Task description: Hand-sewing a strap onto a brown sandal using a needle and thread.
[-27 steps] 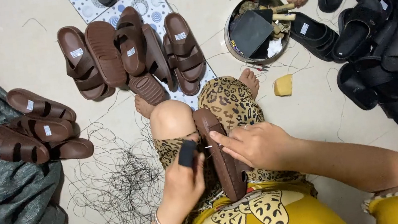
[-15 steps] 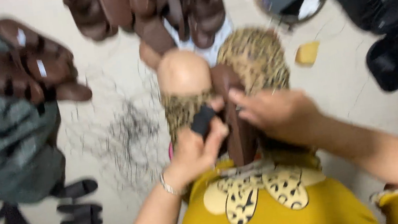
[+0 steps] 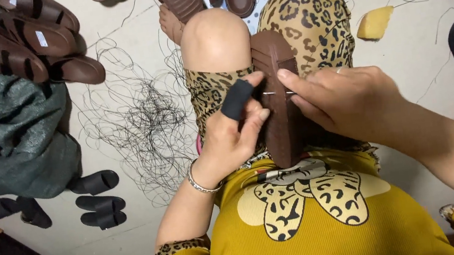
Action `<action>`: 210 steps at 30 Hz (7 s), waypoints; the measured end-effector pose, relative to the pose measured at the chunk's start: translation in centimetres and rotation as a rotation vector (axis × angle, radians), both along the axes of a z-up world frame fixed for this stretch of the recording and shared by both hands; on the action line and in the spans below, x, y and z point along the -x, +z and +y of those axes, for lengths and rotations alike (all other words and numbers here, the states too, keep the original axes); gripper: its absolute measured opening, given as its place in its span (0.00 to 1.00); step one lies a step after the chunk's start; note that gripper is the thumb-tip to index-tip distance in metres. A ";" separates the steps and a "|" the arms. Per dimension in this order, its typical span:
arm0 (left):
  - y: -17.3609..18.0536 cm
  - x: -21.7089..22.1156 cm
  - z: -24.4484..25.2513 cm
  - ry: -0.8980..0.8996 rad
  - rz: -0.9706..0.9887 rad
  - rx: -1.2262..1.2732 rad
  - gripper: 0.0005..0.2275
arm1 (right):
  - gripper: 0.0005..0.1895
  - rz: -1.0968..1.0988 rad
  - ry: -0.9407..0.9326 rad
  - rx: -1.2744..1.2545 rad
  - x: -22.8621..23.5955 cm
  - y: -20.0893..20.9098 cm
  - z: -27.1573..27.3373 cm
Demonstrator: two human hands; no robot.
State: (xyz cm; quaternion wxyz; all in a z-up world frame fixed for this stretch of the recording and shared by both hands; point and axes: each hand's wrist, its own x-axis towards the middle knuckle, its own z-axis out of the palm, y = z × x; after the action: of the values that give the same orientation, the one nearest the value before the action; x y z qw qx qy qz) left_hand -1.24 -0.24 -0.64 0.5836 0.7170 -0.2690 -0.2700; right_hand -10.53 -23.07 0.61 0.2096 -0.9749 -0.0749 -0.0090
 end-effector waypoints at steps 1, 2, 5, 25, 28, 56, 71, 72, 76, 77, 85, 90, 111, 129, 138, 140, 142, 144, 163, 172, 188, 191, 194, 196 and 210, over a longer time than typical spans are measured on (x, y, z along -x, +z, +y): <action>-0.1 -0.1 0.2 -0.005 -0.003 0.001 0.23 | 0.20 -0.003 -0.005 0.001 -0.3 1.6 -0.5; -0.2 -0.2 0.5 0.023 -0.002 -0.013 0.23 | 0.21 -0.006 0.215 0.430 -0.7 3.3 -1.0; -1.3 -0.6 1.5 0.077 0.020 -0.014 0.23 | 0.26 0.167 0.171 0.314 2.1 3.1 -6.7; -1.7 3.0 -1.6 -0.210 -0.901 -0.248 0.10 | 0.06 0.229 -0.367 -1.202 -0.7 -1.8 0.5; -1.8 2.9 -4.1 -0.175 -1.055 -0.386 0.10 | 0.07 0.197 -0.388 -1.237 -0.6 -3.4 0.5; 0.0 -1.0 4.3 -0.407 0.477 -0.279 0.14 | 0.10 -0.305 -0.402 -0.176 3.1 -4.4 -8.8; 1.5 -10.0 -9.8 0.424 0.183 0.220 0.12 | 0.15 0.075 0.121 -1.207 -3.4 2.3 1.9; 0.8 -10.7 -11.0 0.570 0.727 0.590 0.16 | 0.24 0.073 0.101 -1.455 -4.2 2.5 2.9; -2.2 -13.8 -7.6 0.593 0.835 0.598 0.16 | 0.24 0.073 -0.148 -1.517 -2.8 -1.8 0.2; -1.9 -14.3 -6.1 0.442 0.762 0.533 0.09 | 0.14 0.196 -0.114 -1.456 -1.5 -2.3 -1.0; -2.8 -12.0 4.6 0.419 -0.603 -0.588 0.14 | 0.25 0.122 -0.438 -0.568 1.6 -0.7 -5.8; 1.7 -3.4 0.6 0.001 -0.170 -0.061 0.20 | 0.37 0.298 0.065 -0.318 2.4 0.5 -2.6; -5.0 -2.8 -0.2 -0.259 -0.640 -0.292 0.41 | 0.13 0.071 0.215 0.387 -4.0 1.8 1.0; 0.7 -4.2 4.1 0.473 -0.267 0.105 0.12 | 0.18 0.050 0.028 -0.083 -2.3 0.7 0.5; -1.3 -0.4 2.3 -0.057 0.114 0.046 0.03 | 0.18 0.130 0.020 -0.192 -2.2 0.5 0.0; -1.2 -0.7 1.3 -0.056 0.410 0.356 0.03 | 0.18 0.107 0.024 -0.212 -2.1 0.1 0.0; -1.5 -0.9 0.5 -0.054 0.707 0.670 0.04 | 0.18 0.085 0.025 -0.227 -2.0 -0.3 -0.1; -2.2 -1.2 -0.1 0.023 0.658 0.599 0.03 | 0.16 0.036 0.020 -0.329 -2.1 -0.6 -0.2; 0.6 -3.2 1.7 0.081 -0.234 -0.161 0.13 | 0.24 0.556 0.021 -0.359 1.3 2.3 -8.6; 0.9 -4.1 0.9 0.254 0.175 0.126 0.09 | 0.13 0.564 -0.275 -1.261 0.0 -2.2 -2.7; -0.8 -5.3 0.0 0.320 0.545 0.189 0.12 | 0.10 0.045 0.120 0.159 -2.0 0.6 -0.9; -1.2 -5.4 -0.1 0.311 0.563 0.187 0.12 | 0.09 -0.031 0.036 0.062 -2.4 0.0 0.5; -0.9 -5.0 -0.1 0.307 0.583 0.178 0.11 | 0.07 -0.158 -0.025 0.007 -2.3 -0.8 1.6; -0.8 -5.0 -0.3 0.299 0.579 0.198 0.11 | 0.09 -0.203 -0.039 -0.007 -2.2 -2.8 1.8; -6.2 -7.7 13.6 0.330 -0.855 -0.988 0.20 | 0.04 -0.277 -0.657 -0.237 2.1 -5.5 -12.2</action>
State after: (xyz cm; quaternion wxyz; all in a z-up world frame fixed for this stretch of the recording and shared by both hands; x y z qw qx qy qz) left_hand 6.44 13.40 -6.84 0.0629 0.9753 -0.2082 0.0390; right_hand -12.62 -35.28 -4.94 0.2947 -0.9055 0.2158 -0.2160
